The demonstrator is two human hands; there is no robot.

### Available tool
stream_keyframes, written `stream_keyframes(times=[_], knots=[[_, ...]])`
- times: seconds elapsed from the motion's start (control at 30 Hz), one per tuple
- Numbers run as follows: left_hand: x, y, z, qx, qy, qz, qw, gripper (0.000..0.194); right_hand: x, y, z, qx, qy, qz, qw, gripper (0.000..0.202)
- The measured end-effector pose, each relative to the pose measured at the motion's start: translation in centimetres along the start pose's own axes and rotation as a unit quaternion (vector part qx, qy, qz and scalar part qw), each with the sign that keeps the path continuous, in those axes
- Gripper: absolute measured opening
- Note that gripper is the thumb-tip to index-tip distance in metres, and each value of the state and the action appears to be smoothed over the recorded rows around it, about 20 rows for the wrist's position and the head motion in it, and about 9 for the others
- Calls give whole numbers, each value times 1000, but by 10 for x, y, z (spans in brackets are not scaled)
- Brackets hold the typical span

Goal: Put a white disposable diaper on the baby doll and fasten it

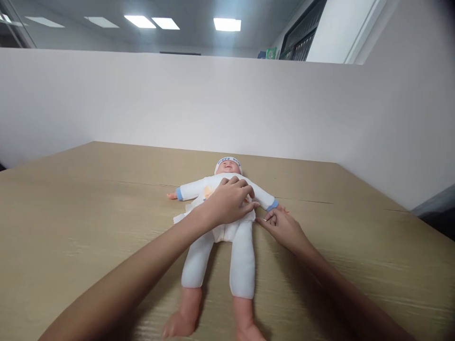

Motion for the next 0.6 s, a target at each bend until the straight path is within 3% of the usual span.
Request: stream_keyframes(times=[0.17,0.37,0.47,0.6], knots=[[-21,-17,10,22,-6,2,1000,41,0,-2,-2,13,-92,22,995,46],[-28,-17,8,26,-17,21,999,47,15,-3,0,68,-173,163,969,52],[-29,-16,8,33,-26,28,999,49,19,-7,3,59,-199,245,947,54],[-34,-16,9,28,-31,49,998,54,5,-18,10,11,-233,372,898,55]])
Point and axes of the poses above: each hand's wrist, its own z-axis towards the middle knuckle, its own x-axis out of the back of the hand, y = z × x, the point moved 4 cm from there along z, towards the middle knuckle, and after that the axes turned 15 degrees about -x, right-handed, at the moved point
